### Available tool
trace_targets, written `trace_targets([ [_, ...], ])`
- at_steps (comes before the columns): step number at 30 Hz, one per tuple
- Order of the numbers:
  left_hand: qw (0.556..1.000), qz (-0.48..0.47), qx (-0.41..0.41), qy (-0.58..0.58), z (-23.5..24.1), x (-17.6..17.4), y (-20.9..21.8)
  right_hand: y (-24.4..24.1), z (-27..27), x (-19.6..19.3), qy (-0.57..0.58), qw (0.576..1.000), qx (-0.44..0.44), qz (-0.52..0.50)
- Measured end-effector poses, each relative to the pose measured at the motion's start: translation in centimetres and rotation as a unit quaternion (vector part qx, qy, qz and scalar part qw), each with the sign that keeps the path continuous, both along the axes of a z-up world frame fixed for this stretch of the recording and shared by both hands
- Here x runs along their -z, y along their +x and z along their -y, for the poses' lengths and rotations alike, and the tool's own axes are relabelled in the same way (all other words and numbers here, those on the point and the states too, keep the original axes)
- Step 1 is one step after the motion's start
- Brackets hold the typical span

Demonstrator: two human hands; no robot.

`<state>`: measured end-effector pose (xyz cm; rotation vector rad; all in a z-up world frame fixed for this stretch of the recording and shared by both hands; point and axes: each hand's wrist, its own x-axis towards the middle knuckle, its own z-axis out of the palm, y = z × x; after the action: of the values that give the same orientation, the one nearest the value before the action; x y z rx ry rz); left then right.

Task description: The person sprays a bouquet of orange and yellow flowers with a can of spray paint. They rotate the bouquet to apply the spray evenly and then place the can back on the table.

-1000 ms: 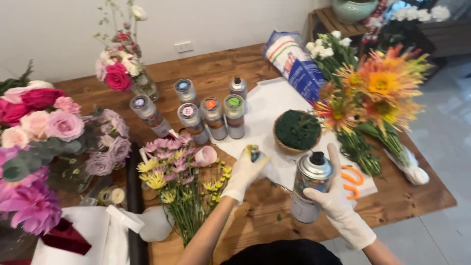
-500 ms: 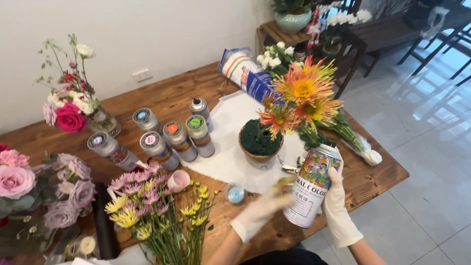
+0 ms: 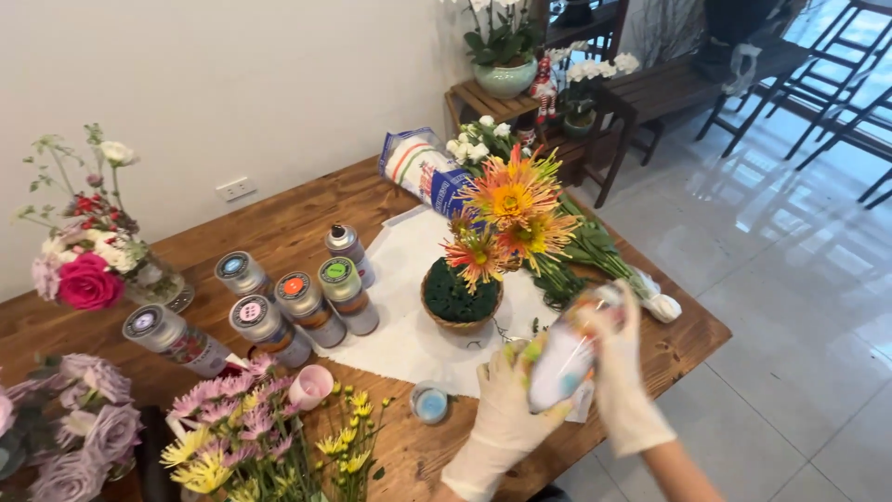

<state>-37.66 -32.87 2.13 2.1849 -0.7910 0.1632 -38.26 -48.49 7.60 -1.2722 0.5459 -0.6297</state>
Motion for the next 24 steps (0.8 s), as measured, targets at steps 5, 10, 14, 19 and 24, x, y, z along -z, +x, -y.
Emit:
trace_targets([
  [5,0.992,0.018,-0.013,-0.125,-4.7,-3.4,1.5,3.6,17.8,2.5,0.464,0.846,-0.070,0.253],
  [10,0.980,-0.079,-0.057,-0.174,-6.2,-2.1,4.2,1.2,4.4,1.7,0.361,0.896,-0.244,-0.088],
  [14,0.965,-0.091,-0.185,-0.165,-11.7,-2.2,4.8,-1.4,7.1,1.2,0.071,0.974,-0.126,-0.174],
  [19,0.905,-0.162,-0.245,-0.306,-14.5,-2.7,7.3,6.9,16.9,7.8,-0.677,0.714,-0.160,0.085],
  [24,0.886,-0.166,-0.288,-0.323,-16.1,-5.4,8.3,7.6,10.4,1.8,-0.750,0.437,-0.259,-0.423],
])
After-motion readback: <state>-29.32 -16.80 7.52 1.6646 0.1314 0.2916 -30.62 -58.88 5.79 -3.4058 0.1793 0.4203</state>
